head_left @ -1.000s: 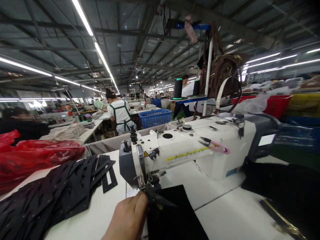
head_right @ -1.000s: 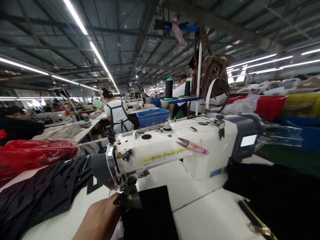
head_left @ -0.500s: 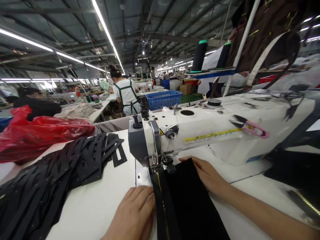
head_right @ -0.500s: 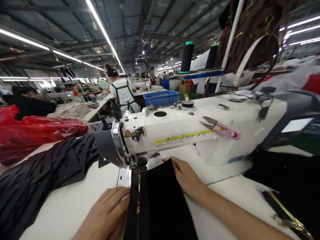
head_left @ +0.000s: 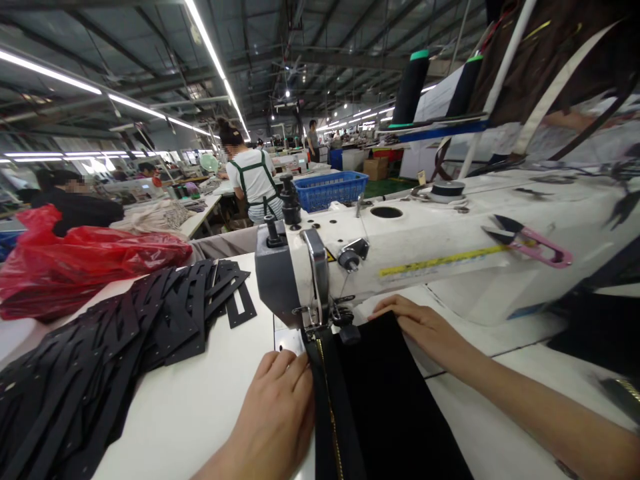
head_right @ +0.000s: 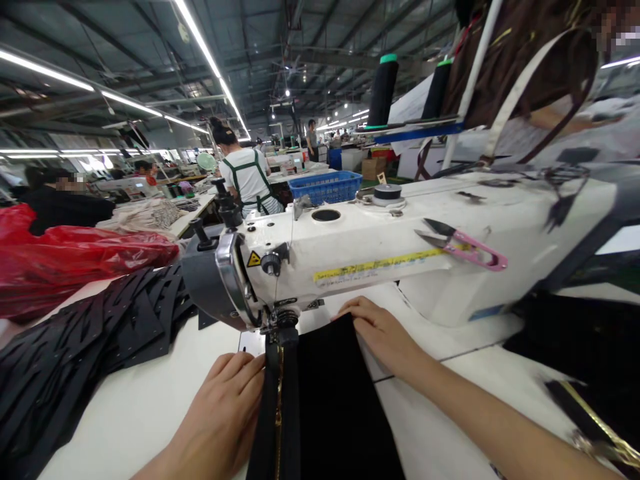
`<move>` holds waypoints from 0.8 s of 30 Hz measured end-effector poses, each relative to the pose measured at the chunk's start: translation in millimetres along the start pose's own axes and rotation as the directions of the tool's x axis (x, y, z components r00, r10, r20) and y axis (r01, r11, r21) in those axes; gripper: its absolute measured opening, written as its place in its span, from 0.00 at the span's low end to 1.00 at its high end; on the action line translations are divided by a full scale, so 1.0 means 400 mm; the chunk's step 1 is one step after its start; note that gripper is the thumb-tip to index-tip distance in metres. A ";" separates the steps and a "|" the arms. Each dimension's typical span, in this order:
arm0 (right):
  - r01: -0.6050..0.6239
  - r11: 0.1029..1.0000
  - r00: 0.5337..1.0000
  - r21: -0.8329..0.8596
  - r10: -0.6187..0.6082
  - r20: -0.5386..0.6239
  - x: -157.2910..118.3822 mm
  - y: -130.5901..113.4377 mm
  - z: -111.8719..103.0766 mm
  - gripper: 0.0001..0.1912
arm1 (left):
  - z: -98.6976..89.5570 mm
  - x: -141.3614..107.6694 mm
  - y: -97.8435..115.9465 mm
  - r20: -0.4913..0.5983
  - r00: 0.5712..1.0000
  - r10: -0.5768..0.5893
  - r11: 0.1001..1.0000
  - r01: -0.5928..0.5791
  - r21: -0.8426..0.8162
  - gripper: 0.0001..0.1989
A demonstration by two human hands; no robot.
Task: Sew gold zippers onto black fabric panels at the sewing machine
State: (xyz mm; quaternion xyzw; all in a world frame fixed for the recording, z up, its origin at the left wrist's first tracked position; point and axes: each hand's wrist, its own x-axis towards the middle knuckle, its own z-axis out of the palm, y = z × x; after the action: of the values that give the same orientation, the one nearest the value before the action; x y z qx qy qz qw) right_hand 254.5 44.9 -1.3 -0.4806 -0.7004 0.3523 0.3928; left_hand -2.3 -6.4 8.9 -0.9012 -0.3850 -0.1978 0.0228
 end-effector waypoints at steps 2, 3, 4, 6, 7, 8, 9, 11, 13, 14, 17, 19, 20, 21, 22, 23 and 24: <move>-0.008 0.999 0.999 -0.049 0.006 -0.040 -0.002 -0.006 -0.007 0.19 | 0.006 -0.003 -0.004 -0.021 1.000 0.003 1.000 -0.003 -0.008 0.11; 0.003 0.993 0.999 -0.115 -0.009 -0.045 0.000 -0.007 -0.007 0.18 | 0.009 -0.003 -0.006 -0.018 1.000 0.005 1.000 -0.005 -0.008 0.11; 0.035 0.974 0.998 -0.224 -0.045 -0.040 0.002 -0.007 -0.005 0.17 | 0.012 -0.003 -0.008 -0.010 1.000 0.008 1.000 -0.008 -0.005 0.10; 0.124 0.865 0.988 -0.485 -0.154 -0.021 0.013 0.000 0.003 0.12 | 0.017 -0.002 -0.011 -0.008 1.000 0.018 1.000 -0.018 0.004 0.10; 0.159 0.794 0.980 -0.587 -0.198 -0.003 0.019 0.007 0.007 0.10 | 0.018 -0.001 -0.011 -0.017 1.000 0.020 1.000 -0.020 0.007 0.09; 0.174 0.736 0.975 -0.654 -0.223 0.008 0.024 0.013 0.010 0.10 | 0.019 0.001 -0.011 -0.032 0.999 0.020 1.000 -0.020 0.008 0.09; 0.171 0.704 0.974 -0.690 -0.227 0.010 0.028 0.019 0.013 0.10 | 0.019 0.002 -0.010 -0.047 0.999 0.016 1.000 -0.016 0.005 0.09; 0.143 0.657 0.972 -0.740 -0.235 -0.021 0.027 0.018 0.022 0.08 | 0.017 0.005 -0.007 -0.068 0.998 -0.009 1.000 0.009 -0.012 0.09; 0.176 0.565 0.940 -0.806 -0.340 -0.033 0.013 -0.002 0.040 0.06 | 0.013 0.006 -0.004 -0.058 0.997 -0.051 0.998 0.049 -0.033 0.08; 0.237 0.522 0.905 -0.820 -0.425 -0.009 0.003 -0.018 0.054 0.06 | 0.011 0.005 -0.004 -0.052 0.996 -0.076 0.996 0.074 -0.040 0.07; 0.500 0.501 0.785 -0.706 -0.607 0.124 -0.032 -0.069 0.112 0.11 | 0.009 -0.003 -0.010 -0.093 0.989 -0.114 0.994 0.113 -0.013 0.09; 0.569 0.569 0.780 -0.595 -0.602 0.171 -0.048 -0.090 0.148 0.15 | 0.015 -0.011 -0.019 -0.126 0.989 -0.076 0.996 0.081 0.030 0.18; 0.568 0.598 0.795 -0.565 -0.576 0.190 -0.052 -0.096 0.162 0.17 | 0.020 -0.015 -0.024 -0.125 0.991 -0.040 0.998 0.046 0.046 0.21; 0.561 0.618 0.809 -0.551 -0.548 0.210 -0.054 -0.098 0.172 0.19 | 0.025 -0.018 -0.029 -0.110 0.994 -0.004 0.999 0.010 0.054 0.24; 0.558 0.624 0.817 -0.547 -0.528 0.232 -0.054 -0.098 0.177 0.20 | 0.030 -0.020 -0.033 -0.094 0.995 0.027 0.998 -0.022 0.054 0.25; 0.558 0.624 0.820 -0.547 -0.514 0.251 -0.054 -0.096 0.180 0.20 | 0.035 -0.020 -0.037 -0.083 0.995 0.049 0.998 -0.045 0.051 0.24; 0.560 0.621 0.821 -0.549 -0.505 0.265 -0.053 -0.094 0.180 0.20 | 0.040 -0.020 -0.039 -0.081 0.995 0.060 0.997 -0.056 0.048 0.22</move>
State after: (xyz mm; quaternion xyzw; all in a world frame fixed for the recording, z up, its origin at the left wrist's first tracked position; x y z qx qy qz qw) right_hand 180.6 5.6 -5.1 -0.3351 -0.9013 -0.0025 0.2745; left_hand -13.0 2.1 -10.6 -0.9023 -0.3617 -0.2253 0.0648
